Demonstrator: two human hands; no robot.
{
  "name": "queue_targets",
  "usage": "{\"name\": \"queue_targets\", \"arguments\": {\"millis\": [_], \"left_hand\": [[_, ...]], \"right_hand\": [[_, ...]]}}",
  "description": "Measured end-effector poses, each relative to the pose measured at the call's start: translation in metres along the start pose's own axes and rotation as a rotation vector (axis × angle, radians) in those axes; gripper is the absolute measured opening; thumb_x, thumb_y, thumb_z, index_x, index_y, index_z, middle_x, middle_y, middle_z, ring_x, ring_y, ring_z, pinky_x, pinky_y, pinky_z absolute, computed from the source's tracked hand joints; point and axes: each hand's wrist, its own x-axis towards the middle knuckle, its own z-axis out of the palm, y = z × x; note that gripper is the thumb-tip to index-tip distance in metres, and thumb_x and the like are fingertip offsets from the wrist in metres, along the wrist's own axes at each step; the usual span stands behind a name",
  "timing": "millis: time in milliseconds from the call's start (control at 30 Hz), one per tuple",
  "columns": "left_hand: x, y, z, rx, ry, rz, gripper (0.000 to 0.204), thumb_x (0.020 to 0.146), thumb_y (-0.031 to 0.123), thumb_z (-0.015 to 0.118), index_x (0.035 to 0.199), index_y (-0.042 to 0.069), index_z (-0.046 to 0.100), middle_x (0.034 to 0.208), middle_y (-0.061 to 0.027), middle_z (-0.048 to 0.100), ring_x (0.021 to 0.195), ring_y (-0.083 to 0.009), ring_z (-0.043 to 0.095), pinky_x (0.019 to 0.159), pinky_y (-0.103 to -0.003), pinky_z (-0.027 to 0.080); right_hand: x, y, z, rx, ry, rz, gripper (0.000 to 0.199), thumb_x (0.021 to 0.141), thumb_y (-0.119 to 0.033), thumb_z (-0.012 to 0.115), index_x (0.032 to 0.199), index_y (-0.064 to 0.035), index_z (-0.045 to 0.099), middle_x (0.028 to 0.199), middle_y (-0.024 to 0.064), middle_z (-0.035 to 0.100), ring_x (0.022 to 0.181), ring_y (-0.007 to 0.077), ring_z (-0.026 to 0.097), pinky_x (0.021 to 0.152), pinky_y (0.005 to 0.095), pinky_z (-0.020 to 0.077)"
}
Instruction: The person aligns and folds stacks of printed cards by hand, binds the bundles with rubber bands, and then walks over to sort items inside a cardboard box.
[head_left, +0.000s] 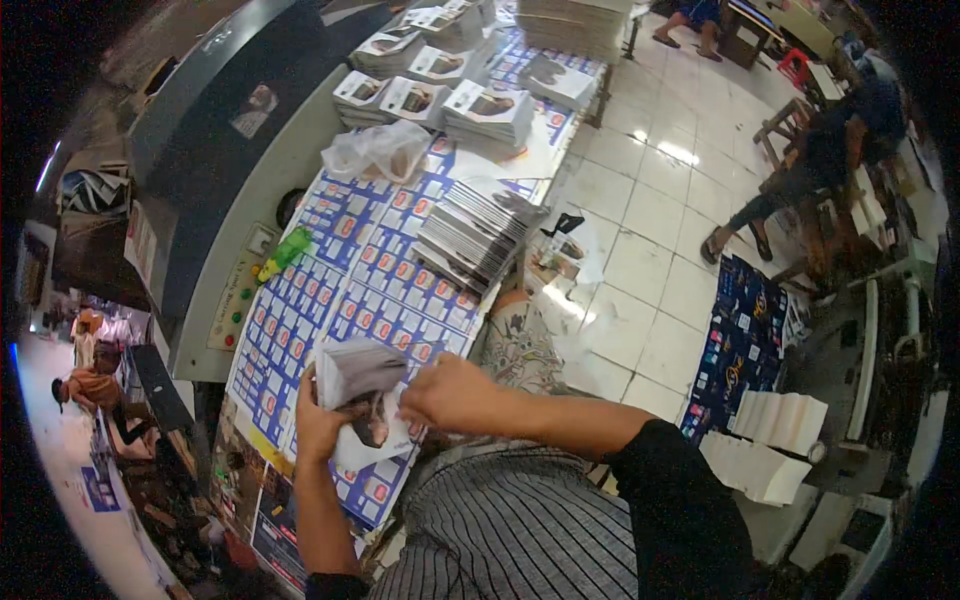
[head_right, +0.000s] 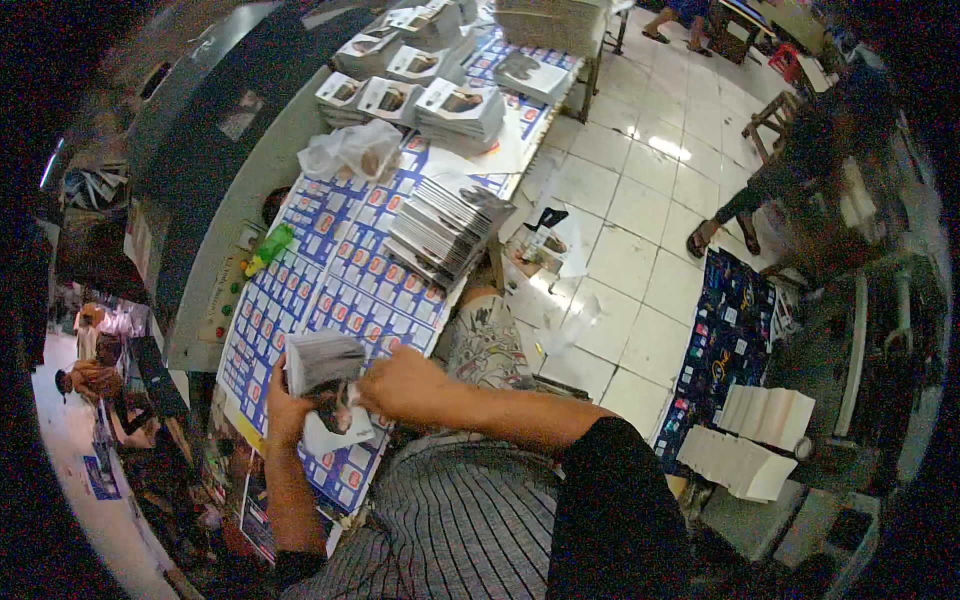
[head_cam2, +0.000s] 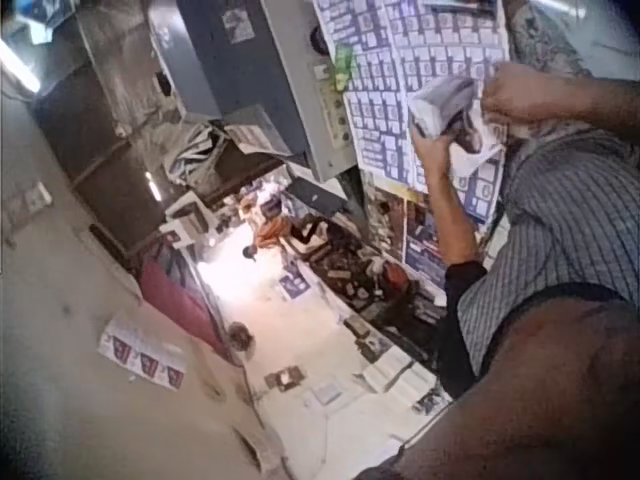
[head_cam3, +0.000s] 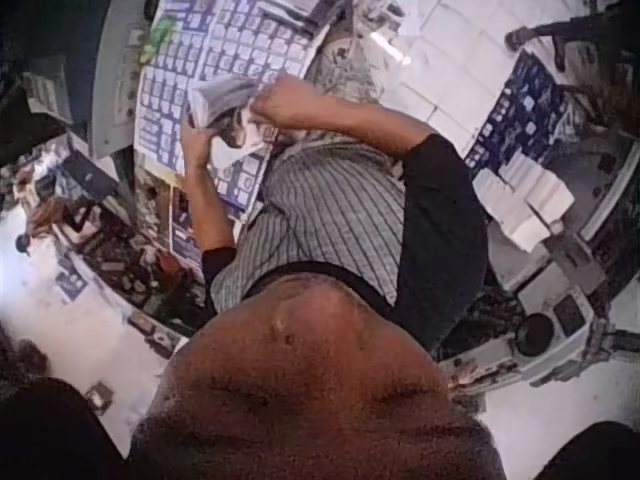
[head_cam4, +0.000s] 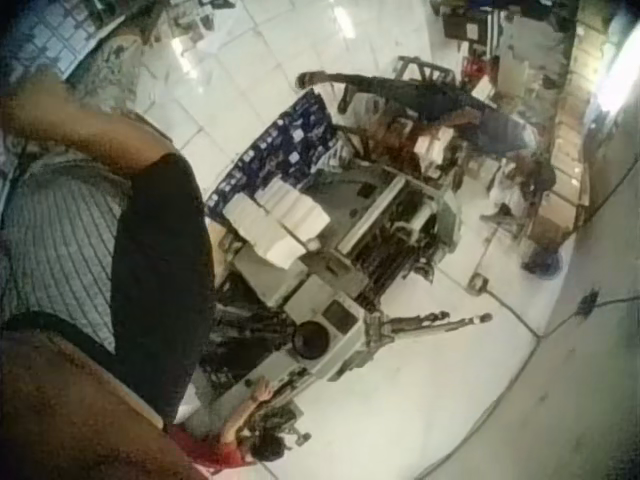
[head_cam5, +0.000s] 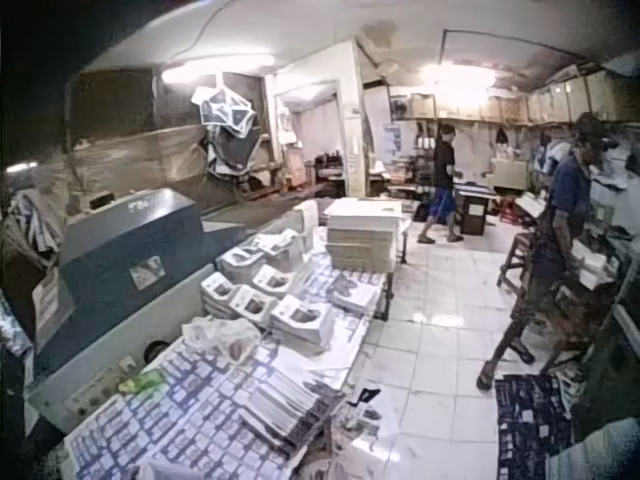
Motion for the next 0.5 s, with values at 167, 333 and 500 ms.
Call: {"name": "queue_targets", "arguments": {"millis": [167, 333, 500], "left_hand": [[0.013, -0.015, 0.009, -0.179, -0.262, -0.05, 0.085, 0.056, -0.001, 0.082, 0.132, 0.002, 0.043, 0.117, -0.011, 0.06, 0.106, -0.0244, 0.061, 0.094, -0.037, 0.049], [0.011, -0.055, 0.02, -0.249, -0.381, -0.026, 0.073, 0.066, 0.003, 0.076, 0.131, 0.001, 0.044, 0.116, -0.0106, 0.061, 0.104, -0.0245, 0.061, 0.092, -0.038, 0.049], [0.044, -0.068, 0.02, -0.2, -0.369, -0.047, 0.066, 0.073, 0.006, 0.072, 0.132, 0.001, 0.043, 0.116, -0.0109, 0.06, 0.103, -0.0247, 0.061, 0.091, -0.037, 0.049]], "right_hand": [[-0.027, 0.039, -0.02, 0.03, -0.123, 0.544, 0.045, 0.097, -0.047, 0.043, 0.11, -0.0082, 0.061, 0.103, 0.0107, 0.065, 0.095, 0.0294, 0.061, 0.084, 0.0408, 0.0448], [-0.062, 0.061, 0.003, 0.873, 0.149, 0.604, 0.062, 0.102, -0.047, 0.022, 0.137, -0.0016, 0.044, 0.137, 0.0198, 0.05, 0.123, 0.0353, 0.05, 0.105, 0.0401, 0.0373], [-0.1, 0.062, 0.029, 1.566, -0.401, 0.665, 0.055, 0.103, -0.044, 0.031, 0.136, -0.0026, 0.046, 0.138, 0.017, 0.047, 0.129, 0.0286, 0.044, 0.11, 0.0371, 0.0316]]}}
